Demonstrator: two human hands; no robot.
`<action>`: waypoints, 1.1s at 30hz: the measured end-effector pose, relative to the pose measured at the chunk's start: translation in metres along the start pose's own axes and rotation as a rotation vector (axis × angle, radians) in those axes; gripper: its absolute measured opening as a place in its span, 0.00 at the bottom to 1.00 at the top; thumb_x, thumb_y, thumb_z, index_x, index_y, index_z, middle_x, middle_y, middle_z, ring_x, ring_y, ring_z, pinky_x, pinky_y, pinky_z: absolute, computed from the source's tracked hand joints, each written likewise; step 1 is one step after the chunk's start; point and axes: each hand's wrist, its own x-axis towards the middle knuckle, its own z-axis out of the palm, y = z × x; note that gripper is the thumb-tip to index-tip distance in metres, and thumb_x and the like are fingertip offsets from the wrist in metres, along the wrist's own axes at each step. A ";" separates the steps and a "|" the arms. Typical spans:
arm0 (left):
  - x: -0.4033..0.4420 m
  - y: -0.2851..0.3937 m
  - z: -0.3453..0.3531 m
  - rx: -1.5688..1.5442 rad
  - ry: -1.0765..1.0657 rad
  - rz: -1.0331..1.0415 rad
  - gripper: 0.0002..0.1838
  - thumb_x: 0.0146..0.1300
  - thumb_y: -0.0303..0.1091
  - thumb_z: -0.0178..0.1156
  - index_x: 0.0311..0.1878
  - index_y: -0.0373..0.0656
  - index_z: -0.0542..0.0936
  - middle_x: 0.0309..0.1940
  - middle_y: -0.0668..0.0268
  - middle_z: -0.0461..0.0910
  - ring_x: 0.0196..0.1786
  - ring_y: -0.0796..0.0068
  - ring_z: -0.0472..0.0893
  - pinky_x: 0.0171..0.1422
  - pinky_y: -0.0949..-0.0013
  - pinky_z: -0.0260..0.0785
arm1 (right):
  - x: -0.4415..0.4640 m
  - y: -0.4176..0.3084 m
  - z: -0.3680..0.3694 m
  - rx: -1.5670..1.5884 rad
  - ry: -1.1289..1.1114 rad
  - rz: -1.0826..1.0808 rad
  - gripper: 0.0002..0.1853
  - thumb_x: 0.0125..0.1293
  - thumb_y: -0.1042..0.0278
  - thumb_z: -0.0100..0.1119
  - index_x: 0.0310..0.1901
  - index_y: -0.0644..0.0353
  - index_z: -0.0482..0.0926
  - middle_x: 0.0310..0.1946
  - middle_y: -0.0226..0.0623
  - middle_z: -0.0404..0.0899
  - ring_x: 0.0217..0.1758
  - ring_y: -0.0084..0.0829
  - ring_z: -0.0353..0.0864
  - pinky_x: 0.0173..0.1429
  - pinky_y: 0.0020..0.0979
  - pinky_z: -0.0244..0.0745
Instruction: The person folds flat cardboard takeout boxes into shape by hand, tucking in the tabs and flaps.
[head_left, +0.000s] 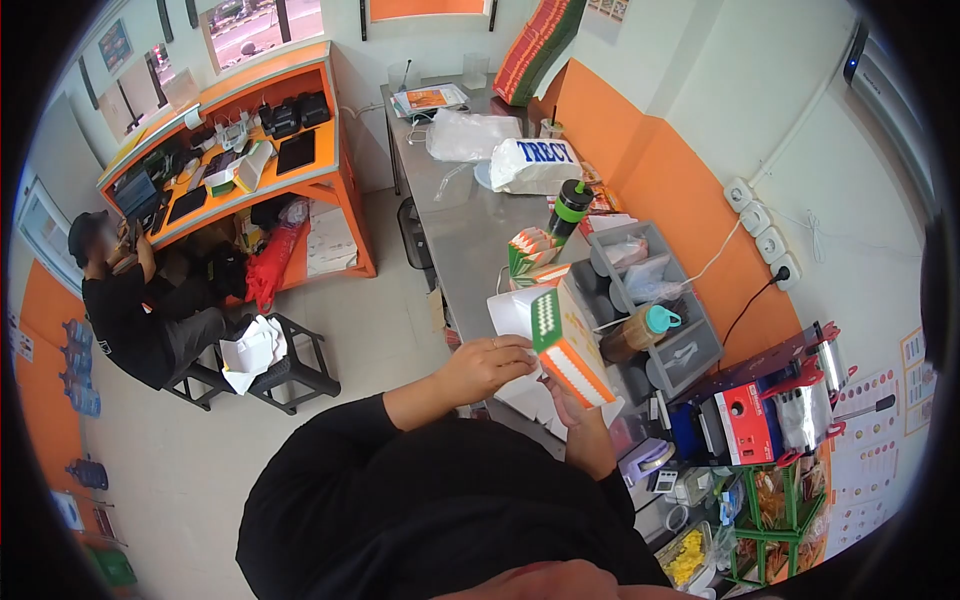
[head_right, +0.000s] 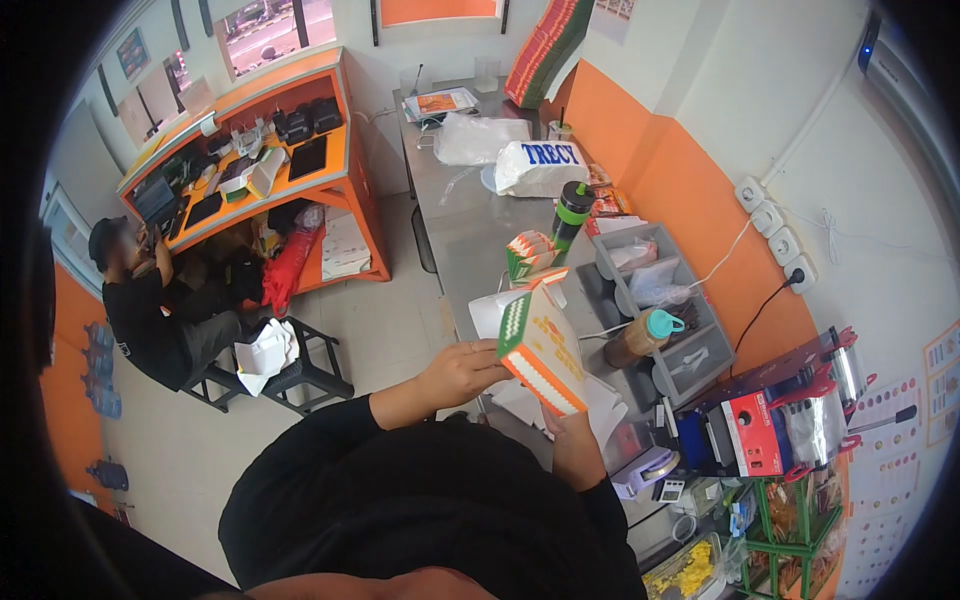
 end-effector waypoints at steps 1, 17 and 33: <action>0.000 0.001 0.000 0.004 0.000 -0.019 0.11 0.53 0.24 0.63 0.42 0.44 0.84 0.41 0.68 0.83 0.54 0.67 0.82 0.49 0.68 0.77 | 0.000 -0.001 0.001 0.086 -0.020 -0.025 0.25 0.65 0.70 0.66 0.63 0.56 0.71 0.56 0.33 0.79 0.49 0.29 0.82 0.48 0.33 0.80; -0.023 -0.006 0.041 -0.724 -0.014 -0.925 0.14 0.70 0.38 0.61 0.54 0.43 0.79 0.48 0.63 0.82 0.49 0.73 0.81 0.53 0.66 0.75 | -0.017 -0.016 0.057 -1.342 0.215 -0.751 0.05 0.63 0.76 0.64 0.40 0.65 0.82 0.35 0.47 0.85 0.38 0.38 0.88 0.40 0.34 0.82; 0.010 0.021 0.005 -0.875 0.121 -0.972 0.09 0.65 0.31 0.67 0.44 0.39 0.79 0.38 0.66 0.82 0.43 0.78 0.82 0.49 0.73 0.76 | -0.013 -0.027 0.065 -0.935 0.096 -0.642 0.06 0.64 0.78 0.64 0.42 0.66 0.83 0.39 0.39 0.79 0.40 0.30 0.84 0.41 0.28 0.85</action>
